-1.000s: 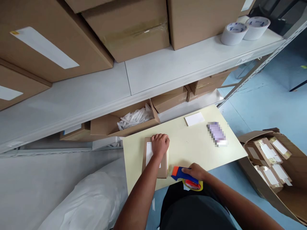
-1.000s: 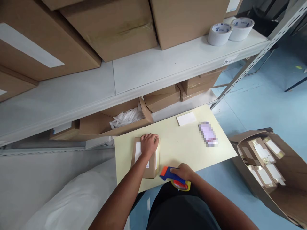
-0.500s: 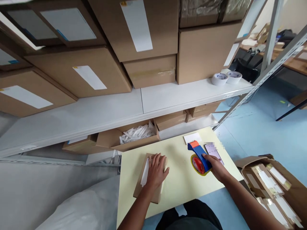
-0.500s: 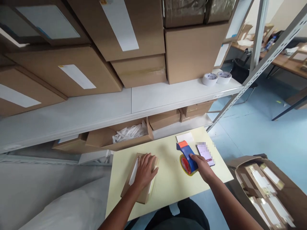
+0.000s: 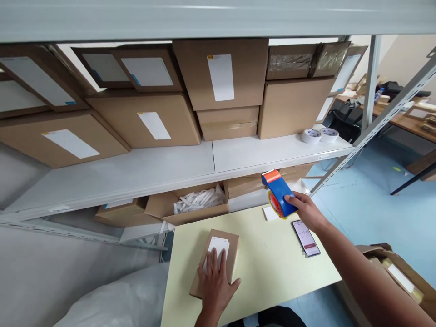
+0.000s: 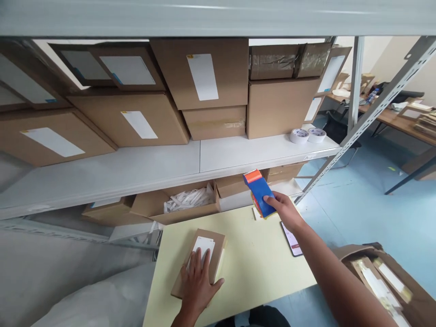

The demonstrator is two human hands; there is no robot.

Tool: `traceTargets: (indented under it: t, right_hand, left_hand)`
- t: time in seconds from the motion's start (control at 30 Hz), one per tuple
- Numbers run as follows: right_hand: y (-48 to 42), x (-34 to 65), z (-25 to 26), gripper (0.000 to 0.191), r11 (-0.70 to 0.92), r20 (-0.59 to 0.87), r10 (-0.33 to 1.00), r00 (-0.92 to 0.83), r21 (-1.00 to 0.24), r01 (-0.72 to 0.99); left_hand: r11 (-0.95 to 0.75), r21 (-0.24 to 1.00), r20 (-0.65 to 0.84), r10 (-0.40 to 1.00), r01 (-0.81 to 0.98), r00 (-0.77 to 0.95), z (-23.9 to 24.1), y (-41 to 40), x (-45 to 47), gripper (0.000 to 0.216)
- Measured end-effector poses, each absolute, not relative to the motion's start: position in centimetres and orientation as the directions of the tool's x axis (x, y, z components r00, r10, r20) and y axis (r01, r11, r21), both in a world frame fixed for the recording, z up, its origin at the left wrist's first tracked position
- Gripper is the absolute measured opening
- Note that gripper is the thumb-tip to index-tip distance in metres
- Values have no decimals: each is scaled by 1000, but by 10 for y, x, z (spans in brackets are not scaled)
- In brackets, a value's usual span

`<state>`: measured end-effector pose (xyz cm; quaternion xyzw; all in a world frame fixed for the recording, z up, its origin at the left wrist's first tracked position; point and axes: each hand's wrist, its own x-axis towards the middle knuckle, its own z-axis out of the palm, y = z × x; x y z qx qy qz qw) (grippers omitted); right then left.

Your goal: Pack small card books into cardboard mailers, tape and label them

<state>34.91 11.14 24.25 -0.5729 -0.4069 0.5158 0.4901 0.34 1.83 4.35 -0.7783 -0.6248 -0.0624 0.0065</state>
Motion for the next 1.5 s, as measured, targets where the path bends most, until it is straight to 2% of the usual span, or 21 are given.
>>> traceTargets:
  t: [0.13, 0.4, 0.87, 1.0, 1.13, 1.27, 1.4, 1.5]
  right_hand:
    - [121, 348, 254, 51, -159, -157, 975, 158, -987, 1]
    - [108, 349, 248, 45, -189, -187, 974, 130, -982, -1]
    - [107, 363, 256, 44, -161, -156, 974, 166, -987, 21]
    - [116, 360, 270, 50, -149, -133, 979, 158, -984, 96]
    - [131, 355, 290, 50, -126, -80, 982, 171, -952, 280]
    - [160, 353, 313, 48, -32, 60, 988, 141, -819, 572]
    - [206, 348, 328, 36, 34, 250, 964, 91, -453, 891]
    - [246, 344, 328, 28, 80, 324, 946, -17, -182, 980]
  left_hand:
    - [-249, 48, 129, 962, 967, 241, 40, 17, 1, 86]
    - [-276, 118, 181, 950, 954, 253, 33, 16, -3, 78]
    - [-259, 141, 184, 955, 955, 232, 42, 14, 1, 74]
    - [-252, 152, 191, 956, 956, 222, 40, 14, 0, 74]
    - [-263, 164, 215, 950, 951, 225, 39, 13, -1, 73]
    - [-271, 175, 248, 942, 946, 224, 37, 12, -2, 74]
    - [-273, 152, 265, 937, 950, 227, 37, 12, -2, 73]
    - [-272, 134, 270, 935, 953, 229, 38, 12, -2, 73]
